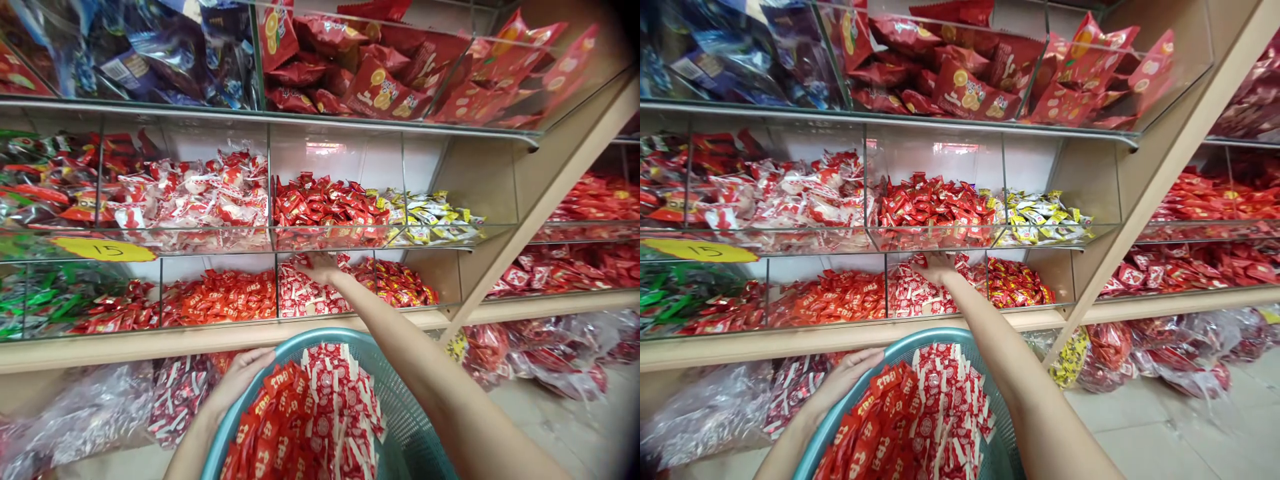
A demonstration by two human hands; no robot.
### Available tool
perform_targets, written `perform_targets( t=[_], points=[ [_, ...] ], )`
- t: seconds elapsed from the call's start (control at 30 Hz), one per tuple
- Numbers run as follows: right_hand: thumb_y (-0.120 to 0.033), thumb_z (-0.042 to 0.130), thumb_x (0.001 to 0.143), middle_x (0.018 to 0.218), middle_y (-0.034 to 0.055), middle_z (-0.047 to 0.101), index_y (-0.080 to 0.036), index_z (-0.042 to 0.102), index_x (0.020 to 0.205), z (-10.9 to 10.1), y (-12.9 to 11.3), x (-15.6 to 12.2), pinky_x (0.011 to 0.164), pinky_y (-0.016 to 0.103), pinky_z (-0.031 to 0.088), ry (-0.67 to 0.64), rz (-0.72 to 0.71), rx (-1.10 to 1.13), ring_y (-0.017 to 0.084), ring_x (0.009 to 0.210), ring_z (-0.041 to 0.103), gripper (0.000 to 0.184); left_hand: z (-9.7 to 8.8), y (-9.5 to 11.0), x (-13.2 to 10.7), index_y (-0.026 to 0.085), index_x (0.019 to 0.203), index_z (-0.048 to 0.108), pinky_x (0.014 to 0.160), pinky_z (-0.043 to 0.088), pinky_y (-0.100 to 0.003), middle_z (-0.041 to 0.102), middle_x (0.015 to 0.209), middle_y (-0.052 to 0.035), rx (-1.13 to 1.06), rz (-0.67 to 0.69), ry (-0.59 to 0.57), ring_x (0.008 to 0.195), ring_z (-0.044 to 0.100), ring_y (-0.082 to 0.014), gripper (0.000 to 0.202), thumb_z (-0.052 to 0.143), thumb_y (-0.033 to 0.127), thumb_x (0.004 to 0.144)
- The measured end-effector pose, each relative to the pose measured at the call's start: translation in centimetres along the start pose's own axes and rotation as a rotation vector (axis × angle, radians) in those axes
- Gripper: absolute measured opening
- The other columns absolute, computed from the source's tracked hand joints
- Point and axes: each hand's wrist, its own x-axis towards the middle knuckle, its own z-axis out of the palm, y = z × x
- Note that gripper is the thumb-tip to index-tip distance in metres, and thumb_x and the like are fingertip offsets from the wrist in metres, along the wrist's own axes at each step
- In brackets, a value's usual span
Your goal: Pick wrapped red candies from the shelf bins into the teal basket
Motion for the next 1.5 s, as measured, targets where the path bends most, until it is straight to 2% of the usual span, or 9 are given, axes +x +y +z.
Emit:
perform_targets(
  t=[0.13,0.37,0.57,0.7,0.83,1.0,1.23,1.37,1.5],
  points=[
    [-0.070,0.035,0.075,0.135,0.0073,0.039,-0.029,0.036,0.131,0.5,0.2,-0.4,0.097,0.045,0.024,-0.018,-0.055,0.021,0.029,0.122,0.034,0.070,-0.2,-0.2,0.2,0.021,0.100,0.068,0.086,0.041,-0.032,0.071,0.096,-0.0036,0.005,0.005,0.012,0.091,0.062,-0.0219,0.033,0.063,0.036,0.071],
    [-0.069,0.034,0.076,0.124,0.0075,0.052,-0.026,0.051,0.119,1.8,0.2,-4.0,0.094,0.047,0.028,-0.070,-0.229,0.050,0.030,0.114,0.044,0.063,-0.1,-0.3,0.3,0.020,0.095,0.069,0.088,0.041,-0.033,0.071,0.093,-0.0044,0.025,0.005,0.052,0.089,0.063,-0.0234,0.037,0.065,0.042,0.066],
    [-0.061,0.025,0.084,0.104,0.0035,0.063,-0.024,0.060,0.104,-0.3,0.9,-4.8,0.080,0.030,0.039,-0.043,-0.335,0.154,0.020,0.092,0.056,0.054,0.1,-0.2,0.1,0.019,0.097,0.069,0.086,0.041,-0.033,0.071,0.094,-0.0049,0.044,0.010,0.056,0.089,0.063,-0.0231,0.037,0.064,0.041,0.068],
    [-0.049,0.021,0.090,0.114,0.0077,0.058,-0.022,0.056,0.112,-1.7,2.8,-4.1,0.085,0.032,0.035,0.138,-0.099,0.034,0.022,0.103,0.050,0.050,0.1,-0.3,0.1,0.019,0.095,0.069,0.086,0.041,-0.032,0.071,0.094,-0.0052,0.060,0.006,0.093,0.089,0.063,-0.0232,0.039,0.066,0.043,0.065],
    [-0.047,0.030,0.088,0.116,0.0150,0.055,-0.015,0.050,0.120,-1.1,3.4,-3.8,0.085,0.035,0.034,0.080,0.073,-0.070,0.026,0.106,0.048,0.050,-0.1,-0.3,0.2,0.021,0.095,0.070,0.086,0.041,-0.032,0.071,0.094,-0.0046,0.061,0.003,0.094,0.089,0.063,-0.0229,0.038,0.066,0.042,0.064],
    [-0.047,0.031,0.088,0.099,0.0087,0.064,-0.019,0.063,0.097,-0.7,2.6,-4.8,0.078,0.029,0.038,-0.030,-0.049,-0.040,0.021,0.092,0.057,0.043,-0.1,0.0,0.0,0.022,0.098,0.069,0.086,0.041,-0.032,0.071,0.096,-0.0040,0.034,0.002,0.042,0.089,0.063,-0.0220,0.034,0.065,0.038,0.068],
    [-0.024,0.056,0.075,0.110,0.0062,0.060,-0.020,0.059,0.108,-2.8,3.1,-7.2,0.085,0.028,0.036,-0.028,-0.379,0.016,0.020,0.101,0.052,0.034,0.1,-0.2,0.0,0.022,0.098,0.069,0.083,0.043,-0.032,0.071,0.094,-0.0042,-0.009,-0.002,0.044,0.089,0.063,-0.0218,0.032,0.065,0.036,0.069],
    [-0.019,0.062,0.069,0.103,0.0084,0.061,-0.017,0.062,0.103,-1.9,3.6,-7.7,0.082,0.028,0.037,-0.102,-0.384,-0.047,0.021,0.097,0.053,0.034,0.1,-0.3,-0.1,0.021,0.099,0.068,0.083,0.043,-0.032,0.071,0.094,-0.0037,-0.026,-0.007,0.033,0.088,0.063,-0.0213,0.031,0.063,0.034,0.071],
    [-0.018,0.058,0.073,0.096,0.0088,0.062,-0.015,0.063,0.098,-0.9,4.2,-7.9,0.080,0.028,0.037,-0.046,-0.395,-0.047,0.020,0.091,0.053,0.026,0.1,-0.4,-0.1,0.018,0.101,0.066,0.082,0.044,-0.033,0.072,0.091,-0.0040,-0.025,-0.016,0.039,0.082,0.065,-0.0189,0.032,0.063,0.032,0.072]
  ],
)
